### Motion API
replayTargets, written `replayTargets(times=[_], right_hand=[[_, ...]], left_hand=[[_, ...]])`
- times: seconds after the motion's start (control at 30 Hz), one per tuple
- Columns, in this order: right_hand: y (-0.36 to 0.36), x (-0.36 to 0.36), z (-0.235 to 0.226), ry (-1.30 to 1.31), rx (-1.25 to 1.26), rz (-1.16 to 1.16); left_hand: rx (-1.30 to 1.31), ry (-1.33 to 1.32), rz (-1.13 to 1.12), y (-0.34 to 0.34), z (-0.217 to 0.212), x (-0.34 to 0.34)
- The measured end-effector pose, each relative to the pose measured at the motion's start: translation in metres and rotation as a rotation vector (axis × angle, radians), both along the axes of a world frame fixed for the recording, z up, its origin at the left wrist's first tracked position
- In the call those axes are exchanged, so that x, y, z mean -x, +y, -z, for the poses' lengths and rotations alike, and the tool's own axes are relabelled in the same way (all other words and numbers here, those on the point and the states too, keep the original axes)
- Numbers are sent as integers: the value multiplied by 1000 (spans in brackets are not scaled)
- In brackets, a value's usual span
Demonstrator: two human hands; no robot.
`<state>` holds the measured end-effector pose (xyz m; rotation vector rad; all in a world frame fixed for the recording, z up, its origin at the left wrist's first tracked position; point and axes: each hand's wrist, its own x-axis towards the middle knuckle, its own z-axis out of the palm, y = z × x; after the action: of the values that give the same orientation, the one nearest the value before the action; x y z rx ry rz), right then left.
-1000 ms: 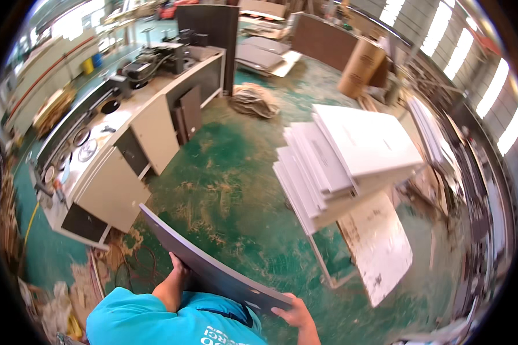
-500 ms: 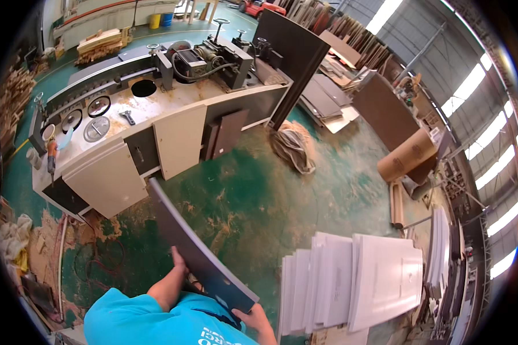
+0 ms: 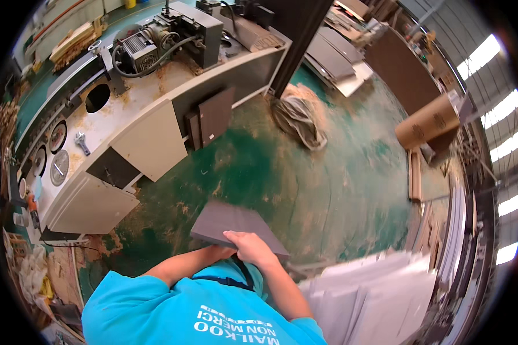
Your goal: The person measures and marks wood panels using a tape measure and a marker, then uses a multi-spindle boring machine to drill holes into the panels, handling each panel one at a time and stacking them on a table.
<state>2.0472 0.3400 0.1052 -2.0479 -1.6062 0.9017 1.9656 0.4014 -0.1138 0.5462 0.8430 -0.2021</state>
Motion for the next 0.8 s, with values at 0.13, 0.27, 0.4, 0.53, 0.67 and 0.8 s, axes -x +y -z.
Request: replayTargets(times=[0.13, 0.27, 0.4, 0.53, 0.67, 0.8], right_hand=[[90, -150, 23, -59, 202, -164], [170, -220, 30, -171, 364, -254], [265, -299, 77, -430, 424, -365], [322, -342, 131, -446, 404, -383], [375, -378, 162, -432, 362, -418], [444, -402, 194, -370, 265, -523]], left_hand=[[-89, -183, 12, 83, -14, -82], [253, -286, -123, 146, -54, -139], [366, -329, -283, 240, -89, -208], [292, 163, -394, 310, -49, -279], [267, 224, -515, 355, -9, -302], [365, 296, -990, 392, 31, -333]])
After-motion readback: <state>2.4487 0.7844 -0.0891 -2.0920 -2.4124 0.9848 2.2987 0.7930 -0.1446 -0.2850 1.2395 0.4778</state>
